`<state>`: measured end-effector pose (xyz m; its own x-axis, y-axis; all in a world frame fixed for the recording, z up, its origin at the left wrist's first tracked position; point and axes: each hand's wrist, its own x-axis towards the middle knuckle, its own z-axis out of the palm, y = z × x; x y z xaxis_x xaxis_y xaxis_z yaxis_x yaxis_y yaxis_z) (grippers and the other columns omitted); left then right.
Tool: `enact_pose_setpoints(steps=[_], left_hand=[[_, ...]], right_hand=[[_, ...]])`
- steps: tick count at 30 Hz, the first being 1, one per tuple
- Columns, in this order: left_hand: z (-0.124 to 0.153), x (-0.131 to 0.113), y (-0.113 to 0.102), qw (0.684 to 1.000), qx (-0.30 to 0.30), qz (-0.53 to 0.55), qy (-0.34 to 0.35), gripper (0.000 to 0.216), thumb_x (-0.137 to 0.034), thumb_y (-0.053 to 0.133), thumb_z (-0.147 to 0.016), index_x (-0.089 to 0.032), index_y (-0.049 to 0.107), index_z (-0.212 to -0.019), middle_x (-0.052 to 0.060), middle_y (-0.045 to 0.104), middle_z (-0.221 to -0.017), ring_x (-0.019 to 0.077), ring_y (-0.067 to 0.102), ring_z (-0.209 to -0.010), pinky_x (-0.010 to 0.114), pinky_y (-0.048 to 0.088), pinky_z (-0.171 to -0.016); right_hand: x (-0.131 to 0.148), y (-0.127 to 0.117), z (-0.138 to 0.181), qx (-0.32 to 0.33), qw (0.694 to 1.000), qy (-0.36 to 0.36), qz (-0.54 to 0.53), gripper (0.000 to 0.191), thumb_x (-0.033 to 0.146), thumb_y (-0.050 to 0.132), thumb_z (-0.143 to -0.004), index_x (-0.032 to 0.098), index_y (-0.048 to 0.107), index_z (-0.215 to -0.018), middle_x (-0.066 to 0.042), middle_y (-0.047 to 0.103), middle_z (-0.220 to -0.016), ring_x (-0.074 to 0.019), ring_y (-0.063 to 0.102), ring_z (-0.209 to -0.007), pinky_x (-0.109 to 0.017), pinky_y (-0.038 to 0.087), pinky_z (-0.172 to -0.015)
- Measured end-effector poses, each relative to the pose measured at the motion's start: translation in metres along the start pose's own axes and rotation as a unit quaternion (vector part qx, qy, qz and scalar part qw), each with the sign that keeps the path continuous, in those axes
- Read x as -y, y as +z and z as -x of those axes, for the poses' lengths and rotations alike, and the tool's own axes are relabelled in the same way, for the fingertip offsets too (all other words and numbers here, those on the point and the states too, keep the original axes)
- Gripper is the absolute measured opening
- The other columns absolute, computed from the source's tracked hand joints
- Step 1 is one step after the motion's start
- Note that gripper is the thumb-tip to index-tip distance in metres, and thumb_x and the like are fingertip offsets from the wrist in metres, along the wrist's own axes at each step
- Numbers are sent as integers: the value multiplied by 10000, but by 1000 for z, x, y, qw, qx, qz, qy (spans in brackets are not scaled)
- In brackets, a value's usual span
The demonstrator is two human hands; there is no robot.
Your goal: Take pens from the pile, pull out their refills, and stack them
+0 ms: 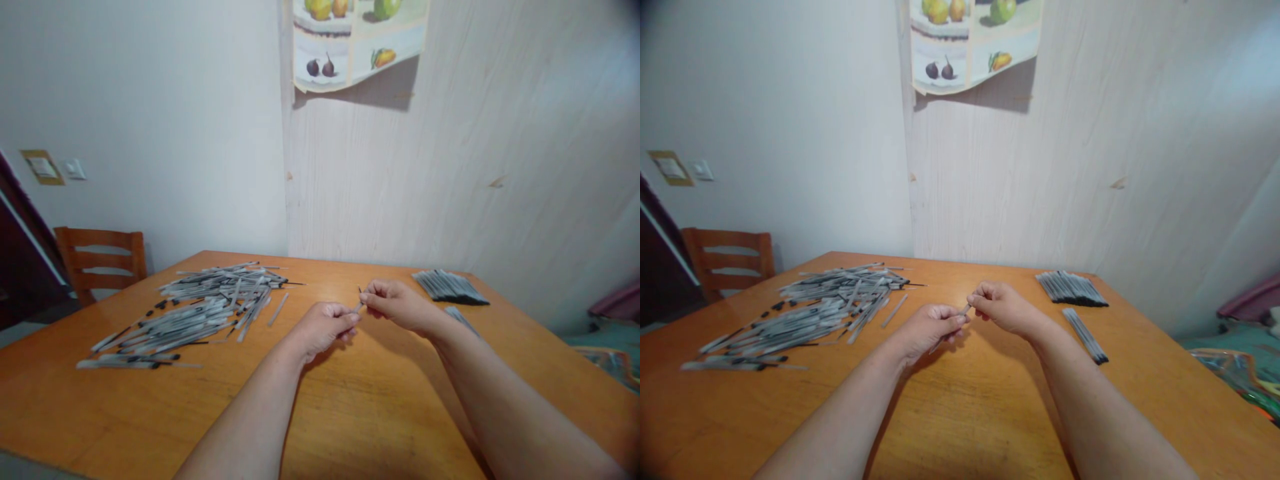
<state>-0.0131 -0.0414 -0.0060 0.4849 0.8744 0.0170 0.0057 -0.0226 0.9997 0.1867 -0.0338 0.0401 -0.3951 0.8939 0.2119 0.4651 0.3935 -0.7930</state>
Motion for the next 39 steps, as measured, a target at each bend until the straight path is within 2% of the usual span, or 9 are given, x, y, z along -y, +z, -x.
enact_pose_setpoints(steps=[4, 7, 12, 20, 25, 30, 33, 36, 39], left_hand=[[0, 3, 0, 1000, 18, -7, 16, 395, -507, 701, -758, -116, 647, -761, 19, 584, -649, 92, 501, -558, 235, 367, -551], [-1, 5, -1, 999, 28, -10, 24, 405, -518, 691, -764, -115, 649, -762, 24, 588, -662, 91, 498, -559, 234, 369, -550], [-1, 4, -1, 1000, 18, 0, 9, 412, -521, 699, -755, -114, 663, -808, 27, 596, -667, 95, 510, -562, 236, 381, -553], [-2, 4, -2, 1000, 6, 16, 0, 415, -500, 717, -741, -101, 668, -839, 42, 613, -716, 92, 508, -566, 235, 375, -543], [-1, 5, -2, 1000, 16, -6, 5, 414, -513, 702, -752, -104, 664, -810, 35, 599, -682, 97, 513, -569, 239, 382, -558], [-1, 6, -2, 999, 35, -15, 25, 417, -521, 681, -770, -105, 655, -784, 31, 587, -677, 93, 500, -564, 237, 385, -554], [-1, 6, -2, 1000, 27, -7, 9, 437, -535, 695, -753, -104, 665, -820, 39, 603, -698, 95, 517, -579, 236, 393, -568], [-1, 5, -2, 1000, 14, 6, -3, 482, -555, 703, -736, -101, 677, -894, 50, 623, -735, 103, 536, -593, 240, 398, -567], [0, 3, -1, 1000, 4, 17, -10, 507, -563, 717, -714, -97, 676, -910, 49, 622, -746, 98, 527, -581, 239, 397, -556]], right_hand=[[-2, 7, -5, -34, 996, -16, 75, 434, 537, 502, -880, 200, 486, -607, 20, 464, -590, -118, 418, -568, -257, 302, -532], [-7, 11, -8, -32, 996, -23, 74, 506, 606, 454, -884, 207, 448, -574, 28, 406, -572, -118, 378, -556, -263, 281, -532], [-5, 8, -6, -26, 997, -21, 63, 564, 638, 341, -926, 201, 478, -596, 9, 464, -585, -128, 432, -572, -272, 330, -559], [3, -5, 3, 37, 998, -12, -47, 325, 503, 556, -873, 179, 579, -850, -12, 591, -748, -128, 528, -644, -268, 421, -618], [-1, -1, 0, 14, 999, -8, 37, 349, 501, 512, -889, 191, 539, -731, 9, 536, -641, -127, 493, -596, -257, 364, -558], [-5, 8, -6, -21, 994, -24, 107, 443, 514, 446, -910, 203, 447, -596, 32, 412, -579, -117, 390, -564, -262, 290, -540], [-5, 9, -7, -16, 995, -34, 88, 492, 561, 403, -922, 204, 442, -586, 30, 405, -573, -119, 383, -560, -267, 293, -550], [-2, 5, -4, -16, 998, -28, 48, 514, 598, 371, -929, 202, 486, -622, 15, 467, -592, -127, 432, -573, -268, 325, -557], [2, 0, 0, 1, 1000, -9, -17, 455, 587, 441, -909, 192, 548, -712, 3, 532, -632, -128, 477, -591, -264, 370, -573]])
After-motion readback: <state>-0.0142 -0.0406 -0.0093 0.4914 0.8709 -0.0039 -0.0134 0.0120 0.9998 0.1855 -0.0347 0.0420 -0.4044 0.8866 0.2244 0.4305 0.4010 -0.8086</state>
